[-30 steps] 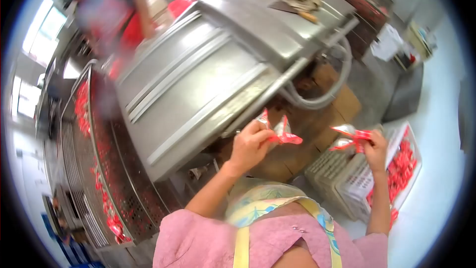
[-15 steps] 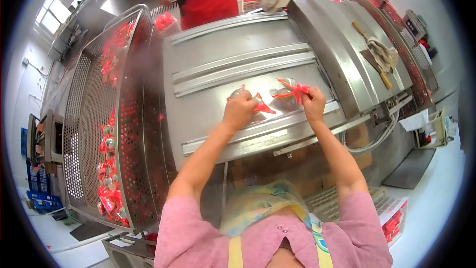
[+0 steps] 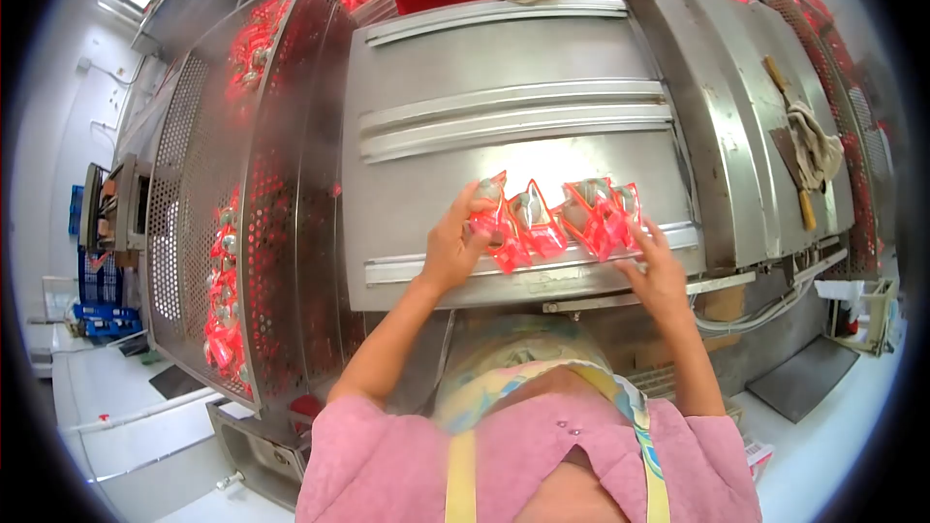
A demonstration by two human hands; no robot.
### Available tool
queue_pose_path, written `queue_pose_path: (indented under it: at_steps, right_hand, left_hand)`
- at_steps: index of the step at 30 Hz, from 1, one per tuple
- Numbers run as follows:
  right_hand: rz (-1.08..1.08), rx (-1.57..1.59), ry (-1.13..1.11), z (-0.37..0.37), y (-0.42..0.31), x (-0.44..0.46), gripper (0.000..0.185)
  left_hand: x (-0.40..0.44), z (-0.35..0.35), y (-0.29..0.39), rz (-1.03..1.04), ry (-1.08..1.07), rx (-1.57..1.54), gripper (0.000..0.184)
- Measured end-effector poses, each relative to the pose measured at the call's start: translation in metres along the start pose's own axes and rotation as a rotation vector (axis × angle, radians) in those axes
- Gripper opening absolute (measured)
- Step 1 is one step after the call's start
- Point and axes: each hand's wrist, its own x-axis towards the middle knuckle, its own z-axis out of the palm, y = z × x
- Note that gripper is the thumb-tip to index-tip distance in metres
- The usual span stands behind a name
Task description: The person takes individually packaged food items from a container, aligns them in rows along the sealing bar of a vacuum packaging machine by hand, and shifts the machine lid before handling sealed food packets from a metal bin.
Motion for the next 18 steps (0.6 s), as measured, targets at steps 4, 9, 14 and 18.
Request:
queue_pose_path:
  at_steps: [4,9,14,18]
  right_hand:
    - [-0.022,0.212,0.069,-0.011,-0.012,0.018,0.038]
    - [0.014,0.509,-0.360,0.048,-0.079,0.070,0.033]
    - [0.216,-0.010,-0.470,0.117,-0.100,0.120,0.057]
    - [0.651,0.525,-0.603,0.110,-0.092,0.136,0.055]
  left_hand:
    - [-0.002,0.007,-0.006,-0.052,0.108,-0.149,0.045]
    - [0.001,0.004,-0.003,-0.062,0.352,-0.455,0.032]
    - [0.008,-0.016,-0.034,-0.718,0.158,-0.490,0.035]
    - [0.032,-0.027,-0.043,-1.143,-0.261,-0.786,0.037]
